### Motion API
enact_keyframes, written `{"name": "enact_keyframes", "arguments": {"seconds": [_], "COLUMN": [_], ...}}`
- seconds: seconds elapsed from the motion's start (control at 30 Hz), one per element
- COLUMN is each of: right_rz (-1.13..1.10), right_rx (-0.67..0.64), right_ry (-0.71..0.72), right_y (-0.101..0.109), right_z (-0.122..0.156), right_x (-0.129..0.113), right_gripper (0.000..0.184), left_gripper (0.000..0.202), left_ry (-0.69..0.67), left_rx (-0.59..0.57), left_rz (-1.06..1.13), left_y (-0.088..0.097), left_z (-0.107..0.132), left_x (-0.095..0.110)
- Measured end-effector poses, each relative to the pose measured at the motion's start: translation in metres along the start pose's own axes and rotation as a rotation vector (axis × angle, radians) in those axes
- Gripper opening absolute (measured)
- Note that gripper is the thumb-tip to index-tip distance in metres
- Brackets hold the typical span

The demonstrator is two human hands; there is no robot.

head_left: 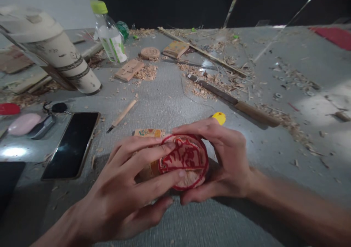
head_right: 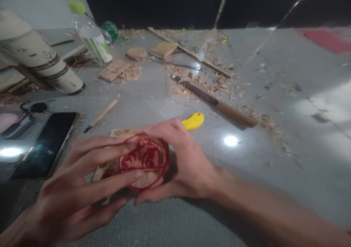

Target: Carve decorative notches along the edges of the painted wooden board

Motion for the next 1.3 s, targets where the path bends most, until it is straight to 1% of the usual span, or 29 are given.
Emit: {"name": "enact_keyframes", "arguments": {"seconds": [0.2,0.27,0.33,0.4,0.43,0.5,0.57,0.67,0.8,0.9,1.0,1.1,1.17,1.3], "right_rz": [0.006,0.013,0.022,0.020,0.012,-0.007,-0.025,-0.042,-0.043,-0.039,-0.056,-0.101,-0.116,-0.087], "right_rx": [-0.011,0.013,0.046,0.077,0.089,0.104,0.112,0.122,0.122,0.105,0.085,0.096,0.094,0.077], "right_ry": [0.054,0.055,0.050,0.027,0.017,-0.012,-0.046,-0.062,0.009,0.051,0.054,0.065,0.072,0.032], "right_y": [-0.001,0.000,0.002,0.003,0.004,0.005,0.005,0.006,0.006,0.004,0.000,-0.002,-0.004,-0.005], "right_z": [0.000,-0.001,-0.001,-0.002,-0.002,-0.001,0.001,0.004,0.005,0.005,0.005,0.006,0.007,0.009], "right_x": [-0.004,-0.004,-0.005,-0.005,-0.005,-0.004,-0.002,-0.001,-0.003,-0.004,-0.006,-0.009,-0.011,-0.007], "right_gripper": [0.121,0.116,0.107,0.098,0.096,0.098,0.100,0.100,0.105,0.106,0.102,0.095,0.093,0.096], "left_gripper": [0.036,0.031,0.028,0.029,0.031,0.033,0.036,0.039,0.042,0.047,0.053,0.049,0.044,0.031], "left_ry": [-0.008,-0.049,-0.104,-0.113,-0.109,-0.106,-0.114,-0.030,0.109,0.159,0.206,0.270,0.295,0.242], "left_rx": [0.081,0.114,0.126,0.111,0.102,0.098,0.112,0.148,0.188,0.205,0.198,0.179,0.192,0.285], "left_rz": [-0.007,-0.035,-0.061,-0.094,-0.113,-0.136,-0.108,-0.044,0.012,0.059,0.101,0.117,0.122,0.151], "left_y": [0.006,0.011,0.015,0.018,0.019,0.021,0.022,0.022,0.017,0.010,0.004,0.002,0.003,0.009], "left_z": [-0.004,-0.007,-0.010,-0.011,-0.011,-0.010,-0.008,-0.006,-0.006,-0.003,0.000,-0.001,-0.005,-0.010], "left_x": [0.003,0.005,0.007,0.007,0.006,0.005,0.006,0.004,0.002,0.000,-0.002,-0.002,0.000,0.005]}}
Point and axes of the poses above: each hand's wrist, its own z-axis away from the middle knuckle, its own y-axis out of the back of the hand, x = y × z, the point moved 5 cm from there along -z, towards the middle knuckle, and after that the axes turned 7 degrees about -z, right-handed, at the moved point
